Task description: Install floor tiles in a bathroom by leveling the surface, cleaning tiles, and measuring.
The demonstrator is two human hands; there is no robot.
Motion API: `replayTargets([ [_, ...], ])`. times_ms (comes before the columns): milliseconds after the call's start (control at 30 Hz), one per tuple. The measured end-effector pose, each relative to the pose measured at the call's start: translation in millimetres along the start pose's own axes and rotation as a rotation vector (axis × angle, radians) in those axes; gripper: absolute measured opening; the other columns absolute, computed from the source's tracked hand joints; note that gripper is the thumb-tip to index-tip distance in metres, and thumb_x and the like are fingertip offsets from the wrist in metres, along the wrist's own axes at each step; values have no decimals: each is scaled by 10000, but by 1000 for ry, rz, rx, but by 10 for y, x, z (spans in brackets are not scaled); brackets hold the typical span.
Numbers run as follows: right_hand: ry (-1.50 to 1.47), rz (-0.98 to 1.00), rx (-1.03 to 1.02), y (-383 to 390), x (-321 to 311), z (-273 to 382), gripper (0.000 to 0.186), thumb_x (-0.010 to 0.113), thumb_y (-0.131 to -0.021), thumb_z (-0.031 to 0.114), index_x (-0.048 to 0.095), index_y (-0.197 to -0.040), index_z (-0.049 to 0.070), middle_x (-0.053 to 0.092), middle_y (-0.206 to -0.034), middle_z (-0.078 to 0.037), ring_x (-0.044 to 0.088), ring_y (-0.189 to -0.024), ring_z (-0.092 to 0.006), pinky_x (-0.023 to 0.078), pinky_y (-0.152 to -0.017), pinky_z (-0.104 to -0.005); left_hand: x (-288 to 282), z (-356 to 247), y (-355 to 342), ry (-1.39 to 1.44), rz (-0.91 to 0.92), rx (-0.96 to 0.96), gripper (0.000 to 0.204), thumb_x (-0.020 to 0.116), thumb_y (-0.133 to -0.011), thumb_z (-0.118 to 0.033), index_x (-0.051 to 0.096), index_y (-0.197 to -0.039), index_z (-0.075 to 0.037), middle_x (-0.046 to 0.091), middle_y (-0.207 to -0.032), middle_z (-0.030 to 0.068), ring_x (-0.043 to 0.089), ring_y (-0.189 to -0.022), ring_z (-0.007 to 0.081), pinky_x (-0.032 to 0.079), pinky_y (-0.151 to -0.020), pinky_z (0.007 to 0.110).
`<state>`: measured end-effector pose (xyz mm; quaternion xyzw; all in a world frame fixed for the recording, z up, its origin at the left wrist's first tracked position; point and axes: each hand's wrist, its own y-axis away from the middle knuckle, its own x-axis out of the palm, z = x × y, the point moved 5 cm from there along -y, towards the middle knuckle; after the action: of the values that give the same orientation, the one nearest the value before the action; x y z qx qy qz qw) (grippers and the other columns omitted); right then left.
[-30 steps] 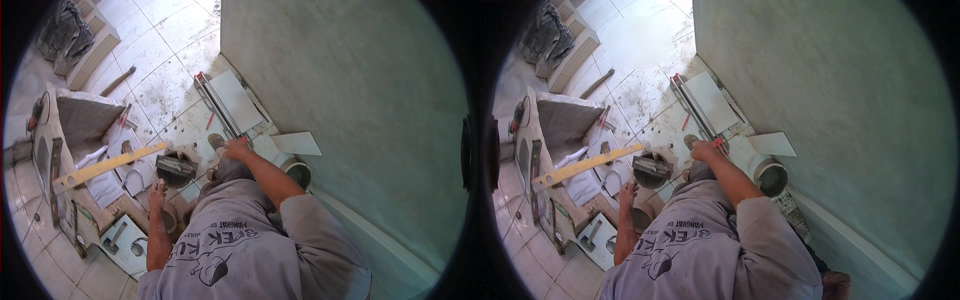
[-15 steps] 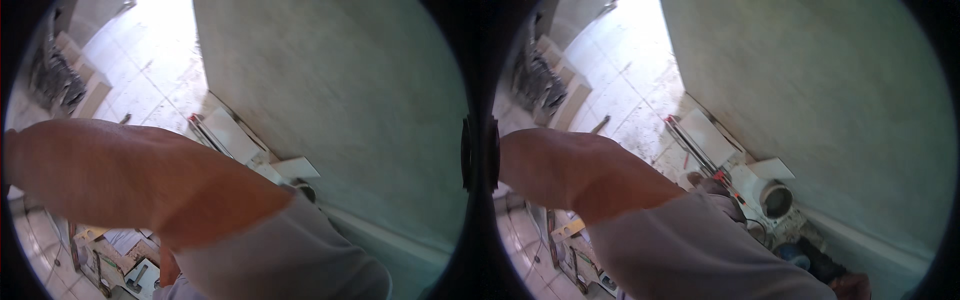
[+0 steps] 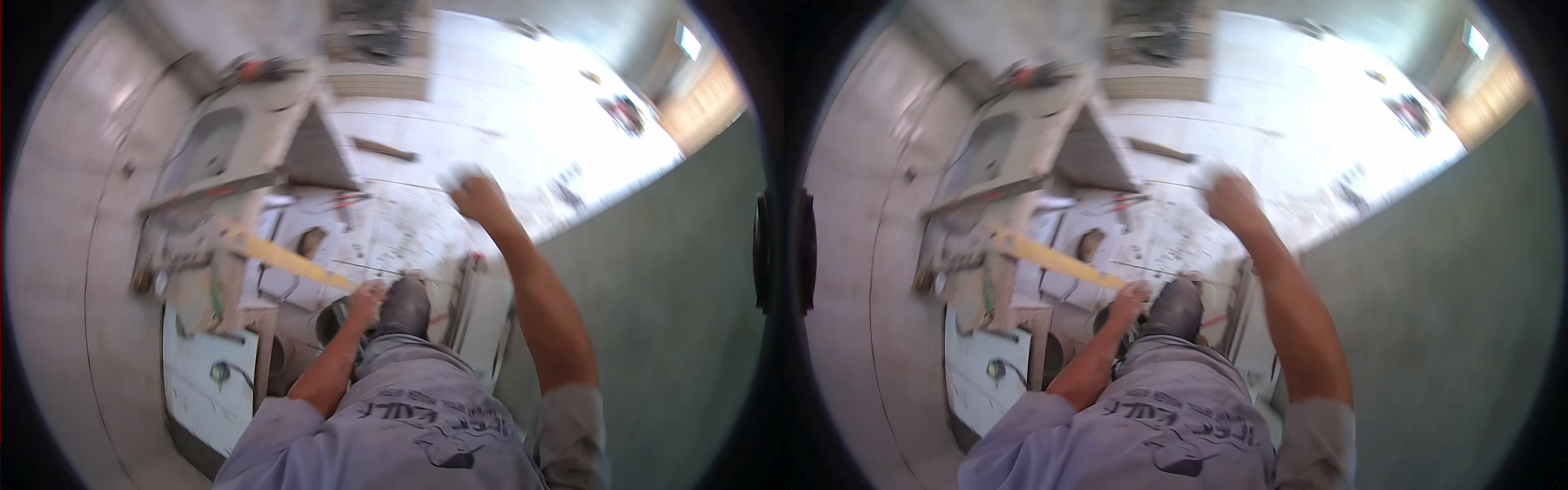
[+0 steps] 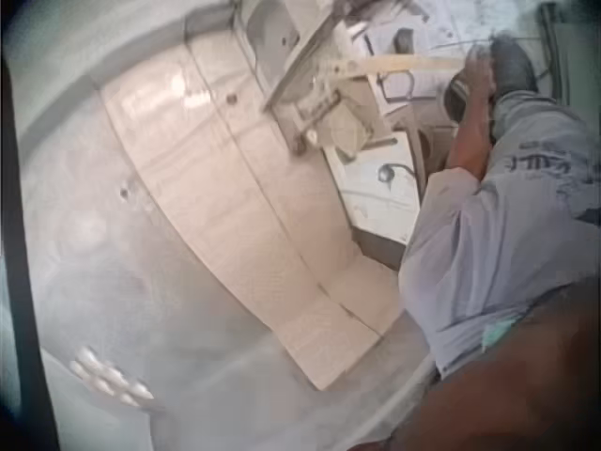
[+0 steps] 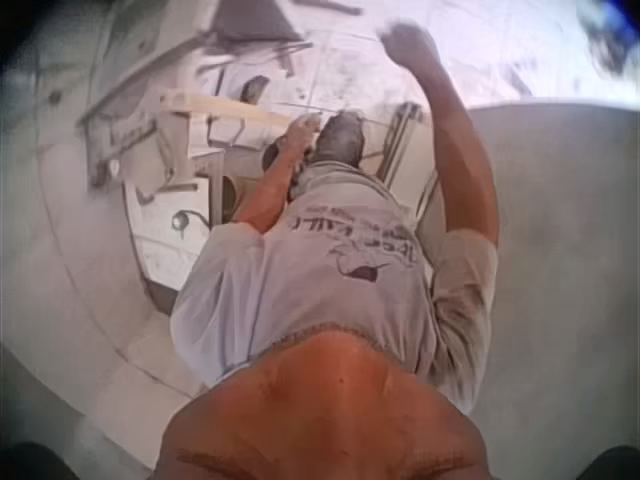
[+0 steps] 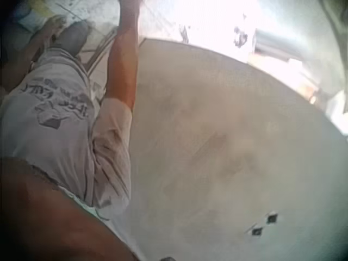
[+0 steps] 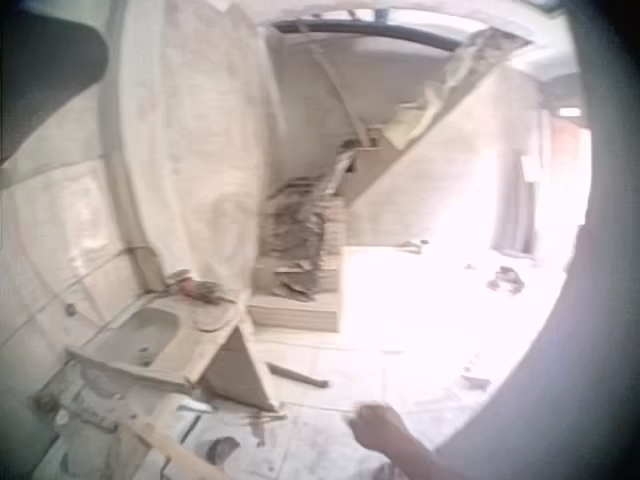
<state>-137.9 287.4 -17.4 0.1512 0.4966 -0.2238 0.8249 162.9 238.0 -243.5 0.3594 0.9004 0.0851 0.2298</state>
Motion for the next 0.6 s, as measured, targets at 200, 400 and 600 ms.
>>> replayTargets([
  [200, -139, 333, -154, 849, 2398, -2388, 388, 602, -786, 396, 621, -810, 8, 634, -627, -113, 628, -571, -208, 504, -550, -340, 429, -598, -1038, 101, -2, 12, 436, 599, -803, -386, 601, -1043, -22, 656, -915, 152, 622, -856, 292, 466, -772, 362],
  [400, -112, 671, -67, 86, 2315, -2114, 196, 568, -749, 159, 603, -688, -23, 629, -627, -125, 619, -531, -184, 495, -463, -303, 99, -1304, -1675, 35, 43, -102, 458, 532, -813, -423, 626, -742, 19, 641, -755, 200, 625, -732, 336, 477, -709, 409],
  [600, -328, 664, 329, -1114, 1855, -1869, 156, 554, -743, 95, 584, -743, -58, 634, -657, -140, 618, -525, -194, 504, -445, -300, -225, -1496, -2099, -64, -13, -122, 329, 583, -767, -297, 646, -923, -14, 638, -874, 230, 619, -818, 352, 473, -765, 397],
])
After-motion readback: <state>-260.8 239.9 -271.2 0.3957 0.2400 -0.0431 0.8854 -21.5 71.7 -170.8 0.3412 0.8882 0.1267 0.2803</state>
